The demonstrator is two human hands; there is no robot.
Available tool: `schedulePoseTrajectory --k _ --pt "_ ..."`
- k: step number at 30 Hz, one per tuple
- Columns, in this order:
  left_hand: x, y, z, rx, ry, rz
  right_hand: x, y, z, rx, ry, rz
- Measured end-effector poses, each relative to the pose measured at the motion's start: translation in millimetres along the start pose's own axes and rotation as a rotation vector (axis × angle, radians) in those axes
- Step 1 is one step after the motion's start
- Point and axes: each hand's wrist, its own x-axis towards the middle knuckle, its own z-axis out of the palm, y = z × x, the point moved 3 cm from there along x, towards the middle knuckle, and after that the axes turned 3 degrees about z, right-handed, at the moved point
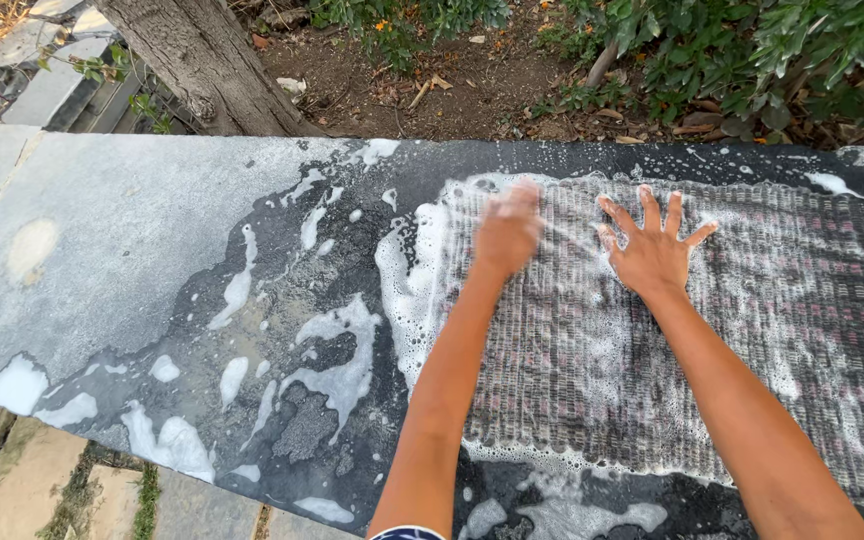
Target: The person washes a small rug on a stone ledge by applying soap and water, scrubbing it with their hands and a blue sponge, and rinsing it in a bucket of water.
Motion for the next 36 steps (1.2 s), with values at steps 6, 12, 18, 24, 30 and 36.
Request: schedulePoseTrajectory --k 6,12,18,24,30,36 --pt "-26.5 12.6 -15.8 0.241 0.279 -0.192 -4.5 -7.4 -11.3 0.018 -0.021 0.019" --pt "-33.8 38.6 -4.0 0.122 -0.034 0.080 -5.5 -5.0 -10.9 0.045 -0.031 0.021" --pt "-41.5 -47.7 -14.8 0.102 0.410 -0.278 1.0 -65.3 -0.6 0.036 -0.086 0.156" --pt "-35.2 -70.0 -2.9 0.060 0.461 -0.228 7.5 -192.8 2.7 -0.002 -0.219 -0.378" --pt "-33.1 -72.9 -0.8 0.190 0.485 -0.297 37.7 -30.6 1.6 0.198 -0.462 0.092" --pt "-29.6 -29.7 -13.6 0.322 0.228 -0.408 19.3 169.2 -48.5 -0.010 -0.043 0.250"
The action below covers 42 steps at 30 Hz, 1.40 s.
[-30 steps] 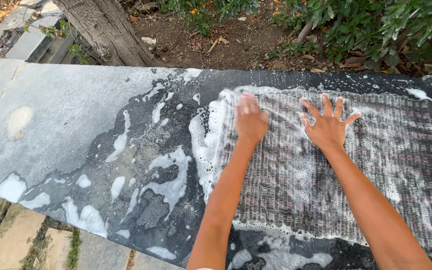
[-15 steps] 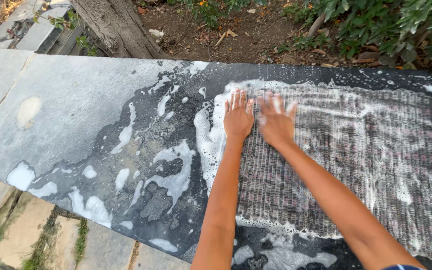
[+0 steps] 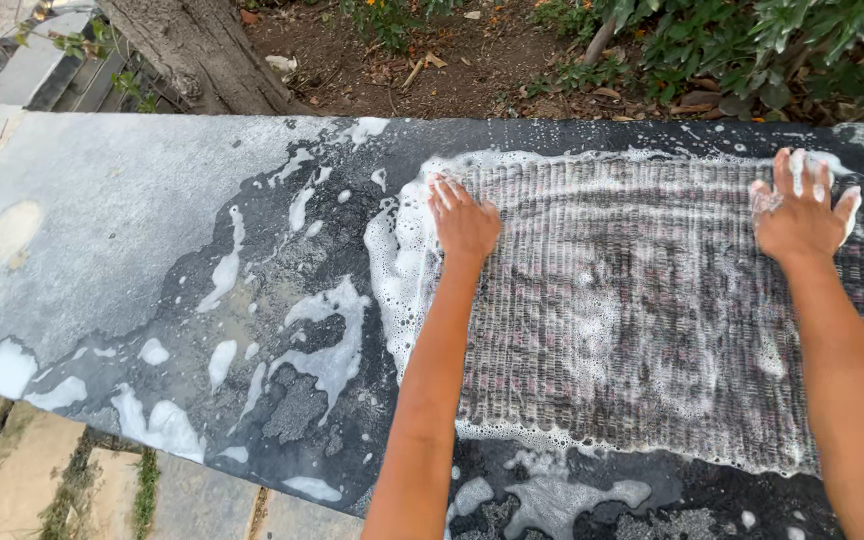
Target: The person washes a small rug on a stone ledge by applying soap and water, scrubbing it with their hands and a blue sponge, and rinsing it in a bucket of water.
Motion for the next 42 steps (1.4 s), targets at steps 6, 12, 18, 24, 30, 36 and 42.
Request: schedulePoseTrajectory --k 6,12,18,24,30,36,42 --pt "-3.1 23.7 1.0 -0.163 0.156 0.257 -70.9 -196.0 30.9 -0.115 -0.379 -0.070" --pt "0.3 12.4 10.2 -0.162 0.188 0.237 -62.6 -268.0 36.8 0.028 -0.127 -0.505" --pt "1.2 13.8 10.9 -0.163 0.166 0.221 10.2 28.6 18.9 -0.075 0.011 -0.120" --pt "-0.2 18.1 9.3 -0.160 0.156 0.199 -27.1 -42.6 22.9 0.055 -0.035 0.125" --pt "9.8 11.1 14.9 -0.121 0.071 0.246 -117.9 -294.6 -5.8 0.013 -0.291 -0.405" --pt "5.3 10.3 11.1 -0.184 0.181 0.238 -30.7 -69.7 4.7 0.033 -0.066 -0.163" --pt "-17.5 7.1 -29.9 -0.165 -0.003 -0.097 0.1 117.2 32.2 -0.101 0.134 0.325"
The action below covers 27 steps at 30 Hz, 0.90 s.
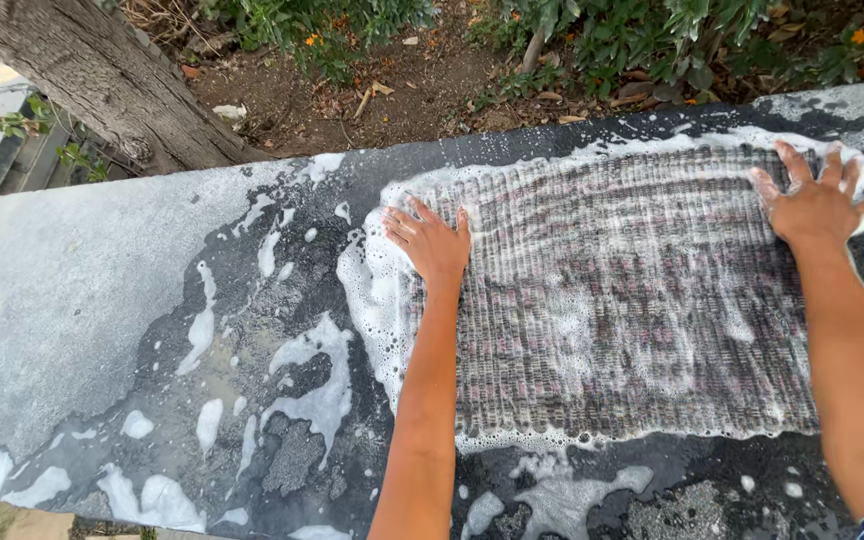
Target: The person washes a small rug on a stone ledge by applying soap and water, scrubbing it with their hands and a blue sponge, and rinsing it in a bucket of water.
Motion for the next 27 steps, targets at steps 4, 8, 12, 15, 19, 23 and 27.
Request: schedulePoseTrajectory --k 4,8,12,15,19,23,27 --pt "10.3 -0.7 19.4 0.031 0.160 0.002 -13.3 -61.5 -7.2 0.001 -0.143 -0.063" --pt "22.9 7.0 45.5 0.003 0.161 0.080 -64.1 -160.2 -37.6 0.090 -0.195 -0.153" --pt "17.9 38.1 49.5 -0.304 0.194 0.152 -116.7 -235.3 -64.8 0.180 -0.091 -0.301" --pt "-2.3 63.1 44.4 -0.665 0.216 0.216 -156.9 -285.8 -68.4 0.225 -0.047 -0.351" --pt "-4.8 65.2 44.2 -0.835 0.287 0.227 -170.1 -301.1 -66.8 0.373 -0.106 -0.318" --pt "14.7 74.1 45.5 -0.540 0.074 -0.006 -159.4 -296.2 -56.3 0.403 -0.182 -0.308" --pt "9.8 71.9 33.1 -0.586 0.044 -0.071 -147.9 -278.1 -44.4 0.712 -0.296 -0.306"
